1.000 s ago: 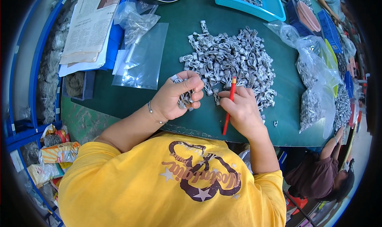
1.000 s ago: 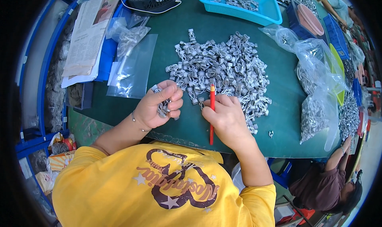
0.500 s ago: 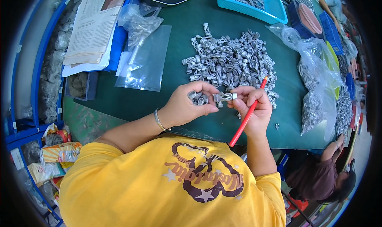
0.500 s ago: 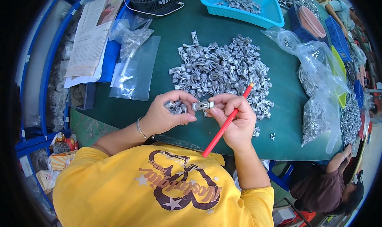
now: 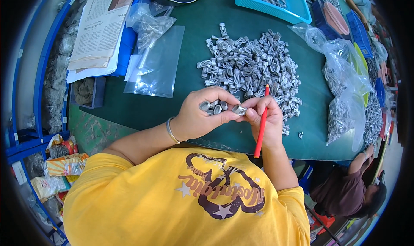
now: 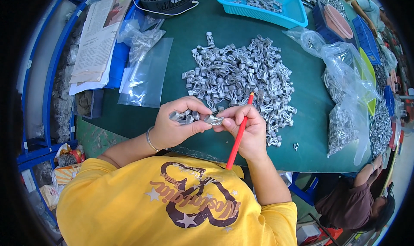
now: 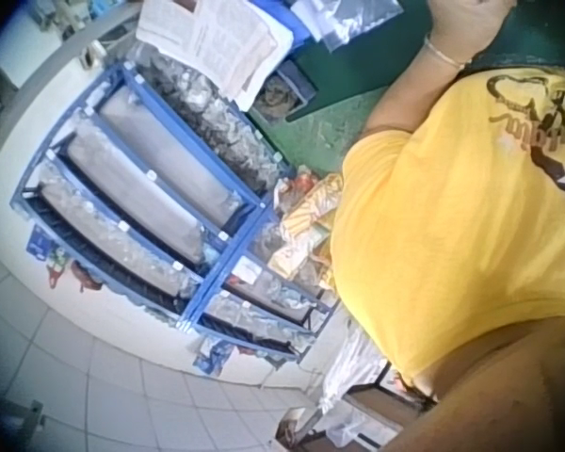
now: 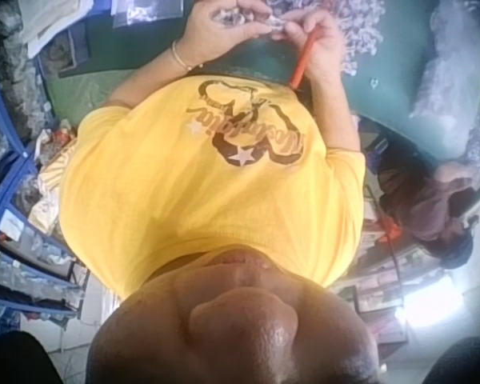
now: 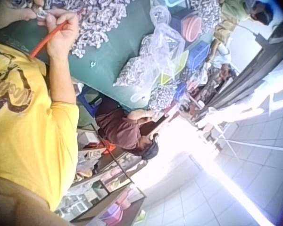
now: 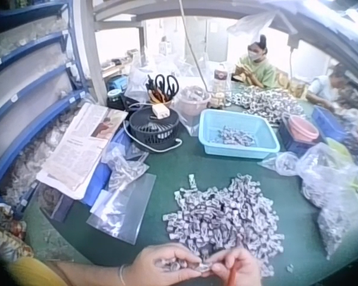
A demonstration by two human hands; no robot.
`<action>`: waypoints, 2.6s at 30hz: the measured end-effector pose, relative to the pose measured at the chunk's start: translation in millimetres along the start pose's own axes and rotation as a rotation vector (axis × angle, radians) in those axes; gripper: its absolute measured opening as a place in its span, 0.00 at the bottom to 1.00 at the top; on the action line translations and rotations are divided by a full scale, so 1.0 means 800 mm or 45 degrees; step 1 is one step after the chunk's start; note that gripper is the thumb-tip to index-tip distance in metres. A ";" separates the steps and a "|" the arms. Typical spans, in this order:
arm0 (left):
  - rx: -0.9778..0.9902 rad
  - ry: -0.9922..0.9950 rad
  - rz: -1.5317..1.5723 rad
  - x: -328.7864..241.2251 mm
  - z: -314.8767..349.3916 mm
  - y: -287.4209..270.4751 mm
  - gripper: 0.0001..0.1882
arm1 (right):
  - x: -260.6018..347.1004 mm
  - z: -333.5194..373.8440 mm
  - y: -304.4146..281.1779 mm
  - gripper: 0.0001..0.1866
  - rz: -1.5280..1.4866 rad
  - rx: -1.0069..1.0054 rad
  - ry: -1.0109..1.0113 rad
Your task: The person assembles small metal components by hand, using a tool to push parts together and organizing the completed items on the workspace.
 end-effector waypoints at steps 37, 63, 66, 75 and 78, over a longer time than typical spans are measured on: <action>-0.385 -1.279 1.064 0.024 0.001 -0.012 0.04 | 0.009 0.004 0.003 0.11 1.765 0.328 -1.075; -0.006 -0.427 0.168 -0.008 0.003 0.001 0.11 | -0.008 0.010 0.007 0.13 -0.003 -0.060 -0.182; -0.012 -0.423 0.177 -0.009 0.002 0.001 0.11 | -0.005 0.011 0.008 0.15 0.158 -0.094 -0.384; -0.082 -0.794 0.361 0.002 0.005 0.004 0.11 | 0.006 0.013 0.028 0.21 0.342 -0.160 -1.024; -0.001 -1.068 0.626 0.006 0.004 0.008 0.15 | 0.015 0.011 0.035 0.19 0.765 0.238 -1.171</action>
Point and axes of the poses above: each hand's wrist, its own z-axis away from the middle knuckle, its own y-axis out of the palm, x = y × z, the point moved 1 cm from there along -z, towards the middle knuckle, and after that the axes turned 12 degrees about -x, right-handed, at the moved point
